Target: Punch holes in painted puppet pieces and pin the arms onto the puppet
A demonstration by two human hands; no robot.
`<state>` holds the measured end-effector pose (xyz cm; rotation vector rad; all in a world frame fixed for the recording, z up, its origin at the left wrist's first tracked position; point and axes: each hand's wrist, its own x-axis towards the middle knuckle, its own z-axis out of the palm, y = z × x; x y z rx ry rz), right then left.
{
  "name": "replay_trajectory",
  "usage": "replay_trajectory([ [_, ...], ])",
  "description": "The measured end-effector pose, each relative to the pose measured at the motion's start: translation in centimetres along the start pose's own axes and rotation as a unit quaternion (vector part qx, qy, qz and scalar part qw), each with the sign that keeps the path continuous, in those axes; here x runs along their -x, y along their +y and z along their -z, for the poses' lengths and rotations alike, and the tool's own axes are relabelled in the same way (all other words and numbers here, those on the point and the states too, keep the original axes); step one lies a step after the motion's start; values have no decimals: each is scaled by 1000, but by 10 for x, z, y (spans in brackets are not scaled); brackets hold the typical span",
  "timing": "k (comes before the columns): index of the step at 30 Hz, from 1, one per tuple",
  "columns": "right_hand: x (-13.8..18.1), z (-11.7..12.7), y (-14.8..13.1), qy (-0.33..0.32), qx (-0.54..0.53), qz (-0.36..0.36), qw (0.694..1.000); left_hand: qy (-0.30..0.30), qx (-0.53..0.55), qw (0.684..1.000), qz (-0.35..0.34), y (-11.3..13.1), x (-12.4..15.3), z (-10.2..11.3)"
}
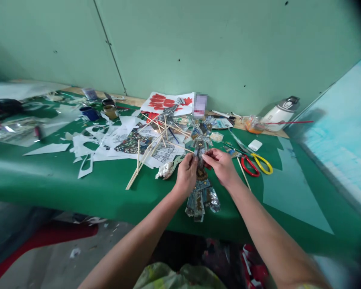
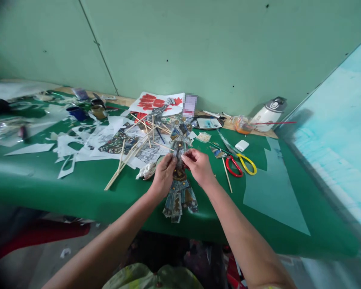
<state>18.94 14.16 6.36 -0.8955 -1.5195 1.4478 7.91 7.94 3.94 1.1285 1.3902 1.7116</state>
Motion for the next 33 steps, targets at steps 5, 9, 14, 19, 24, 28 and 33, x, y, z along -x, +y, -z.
replay_trajectory([
  [5, -2, 9, 7, -8, -3, 3, 1000, -31, -23, 999, 12, -8, -3, -1],
  [9, 0, 13, 11, -4, -5, 6, 1000, -80, 57, 993, 64, -6, -1, -3],
  [14, 3, 12, 13, -4, -42, -4, 999, -120, 93, 981, 119, 5, 6, 3],
  [19, 6, 8, 9, -40, -47, -14, 998, -121, 33, 986, 114, 1, 12, 16],
  [24, 11, 2, 5, -70, -18, -4, 997, -102, -89, 990, 41, -11, 18, 27],
  [28, 13, 1, 7, -78, -29, 5, 997, -102, -87, 990, 52, -5, 21, 27],
  [33, 11, 2, 12, -60, -34, 16, 997, -141, 32, 981, 129, 18, 18, 22],
])
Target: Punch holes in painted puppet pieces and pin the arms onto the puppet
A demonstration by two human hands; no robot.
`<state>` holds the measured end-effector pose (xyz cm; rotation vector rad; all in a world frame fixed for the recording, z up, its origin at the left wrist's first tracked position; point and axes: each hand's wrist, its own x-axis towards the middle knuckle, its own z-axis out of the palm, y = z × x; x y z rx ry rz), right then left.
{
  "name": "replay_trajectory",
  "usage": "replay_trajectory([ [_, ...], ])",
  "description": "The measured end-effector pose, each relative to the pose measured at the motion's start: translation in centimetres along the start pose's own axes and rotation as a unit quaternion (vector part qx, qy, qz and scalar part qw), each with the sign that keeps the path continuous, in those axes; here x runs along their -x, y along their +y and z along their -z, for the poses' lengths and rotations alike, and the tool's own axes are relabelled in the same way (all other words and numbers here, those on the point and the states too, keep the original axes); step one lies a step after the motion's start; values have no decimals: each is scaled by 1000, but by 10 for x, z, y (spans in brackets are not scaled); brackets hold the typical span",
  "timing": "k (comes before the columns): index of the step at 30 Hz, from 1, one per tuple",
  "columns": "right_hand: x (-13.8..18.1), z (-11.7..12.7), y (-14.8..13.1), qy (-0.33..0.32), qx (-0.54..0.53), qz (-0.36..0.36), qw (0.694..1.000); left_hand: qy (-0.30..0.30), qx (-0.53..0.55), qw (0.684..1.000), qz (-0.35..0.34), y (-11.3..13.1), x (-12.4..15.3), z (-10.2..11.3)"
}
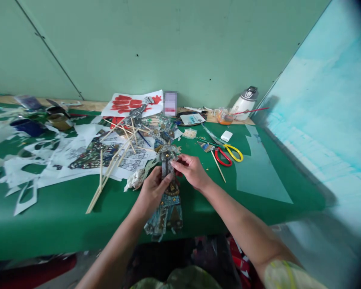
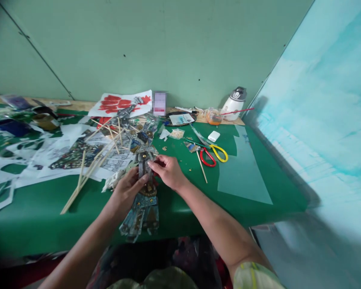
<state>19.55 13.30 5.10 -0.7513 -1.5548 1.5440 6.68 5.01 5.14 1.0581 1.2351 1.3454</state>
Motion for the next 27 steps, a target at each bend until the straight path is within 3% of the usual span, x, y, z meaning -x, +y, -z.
replay_trajectory([
  [6, -1, 3, 1, -22, 40, -5, 999, 55, -4, 998, -12, 1, -7, 0],
  [12, -1, -2, 0, -25, 59, 1, 998, 68, 31, 997, -19, -7, -11, -3],
  [15, -4, 4, -2, 13, 127, 31, 991, 71, 53, 996, -12, -8, -12, -2],
  [17, -8, 23, -6, 75, 191, 52, 977, 67, 64, 996, 3, -10, -12, -2],
  [19, -14, 53, -11, 165, 264, 53, 949, 60, 74, 995, 13, -11, -11, -2],
  [22, -21, 105, -16, 270, 456, 31, 847, 54, 79, 995, 1, -12, -10, -2],
  [25, -23, 137, -14, 211, 626, -69, 748, 52, 72, 996, -8, -13, -10, -3],
  [27, -23, 143, -8, 173, 680, -105, 705, 46, 80, 996, -8, -13, -10, -2],
])
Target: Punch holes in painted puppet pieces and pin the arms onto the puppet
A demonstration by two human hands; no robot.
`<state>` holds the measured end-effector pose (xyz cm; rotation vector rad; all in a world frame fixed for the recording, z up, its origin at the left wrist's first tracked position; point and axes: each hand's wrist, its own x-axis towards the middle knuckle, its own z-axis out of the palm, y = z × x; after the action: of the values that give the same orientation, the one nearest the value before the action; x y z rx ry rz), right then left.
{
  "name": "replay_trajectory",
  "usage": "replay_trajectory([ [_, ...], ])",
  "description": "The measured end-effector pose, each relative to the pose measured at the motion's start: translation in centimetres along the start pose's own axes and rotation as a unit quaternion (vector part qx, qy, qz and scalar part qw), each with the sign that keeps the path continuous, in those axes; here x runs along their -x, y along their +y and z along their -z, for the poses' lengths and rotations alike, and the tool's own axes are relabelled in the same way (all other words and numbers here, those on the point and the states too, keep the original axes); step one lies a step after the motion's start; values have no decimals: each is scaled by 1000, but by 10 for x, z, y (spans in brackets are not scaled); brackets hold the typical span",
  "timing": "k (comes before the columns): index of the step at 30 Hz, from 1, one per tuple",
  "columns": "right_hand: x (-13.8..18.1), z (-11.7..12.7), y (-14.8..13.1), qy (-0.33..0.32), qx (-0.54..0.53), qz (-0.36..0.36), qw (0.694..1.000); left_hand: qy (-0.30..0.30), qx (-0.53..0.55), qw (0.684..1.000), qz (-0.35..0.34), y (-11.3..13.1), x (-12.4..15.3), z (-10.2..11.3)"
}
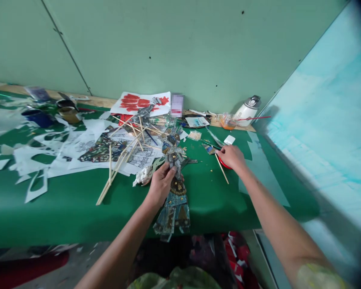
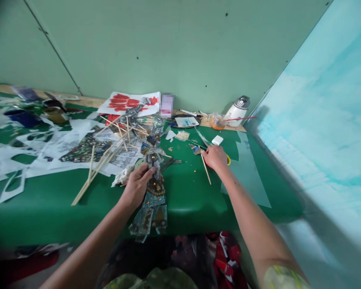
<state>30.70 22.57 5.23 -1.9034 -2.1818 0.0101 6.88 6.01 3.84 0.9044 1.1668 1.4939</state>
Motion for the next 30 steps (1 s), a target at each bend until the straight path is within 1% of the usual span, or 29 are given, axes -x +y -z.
replay_trajectory([
  [2, 1, -7, 0, -4, 20, 7, 1000, -8, 12, 1000, 3, 0, 0, 1],
  [4, 1, -13, -2, 8, 6, 6, 1000, -10, 17, 1000, 6, 0, 0, 3],
  [6, 1, -16, -1, 18, -33, 3, 999, -12, 14, 1000, 5, 1, 0, 4],
  [8, 1, -14, 1, 31, -103, 3, 994, -18, 5, 1000, -4, 2, 0, 4],
  [10, 4, -7, 2, 38, -201, 23, 979, -25, -5, 1000, -16, 4, 0, 4],
  [12, 10, 6, 1, 25, -298, 54, 953, -31, -6, 999, -21, 5, 0, 4],
  [14, 17, 23, -4, -6, -370, 84, 925, -34, 9, 999, -16, 4, 0, 3],
  [16, 25, 42, -12, -43, -405, 109, 907, -32, 35, 999, -7, 3, 0, 3],
  [18, 33, 60, -21, -77, -391, 142, 906, -24, 64, 998, 1, 2, 0, 2],
  [20, 38, 74, -32, -105, -347, 189, 912, -14, 87, 996, 6, 3, -1, 0],
  [22, 41, 83, -43, -133, -303, 243, 912, -7, 97, 995, 4, 5, -3, -2],
  [24, 43, 89, -55, -166, -273, 283, 904, -9, 92, 996, -6, 7, -5, -4],
  [28, 42, 99, -80, -250, -222, 314, 888, 9, 51, 998, -29, 11, -3, -6],
  [30, 43, 103, -92, -282, -184, 328, 883, -1, 49, 999, -13, 12, 4, -7],
])
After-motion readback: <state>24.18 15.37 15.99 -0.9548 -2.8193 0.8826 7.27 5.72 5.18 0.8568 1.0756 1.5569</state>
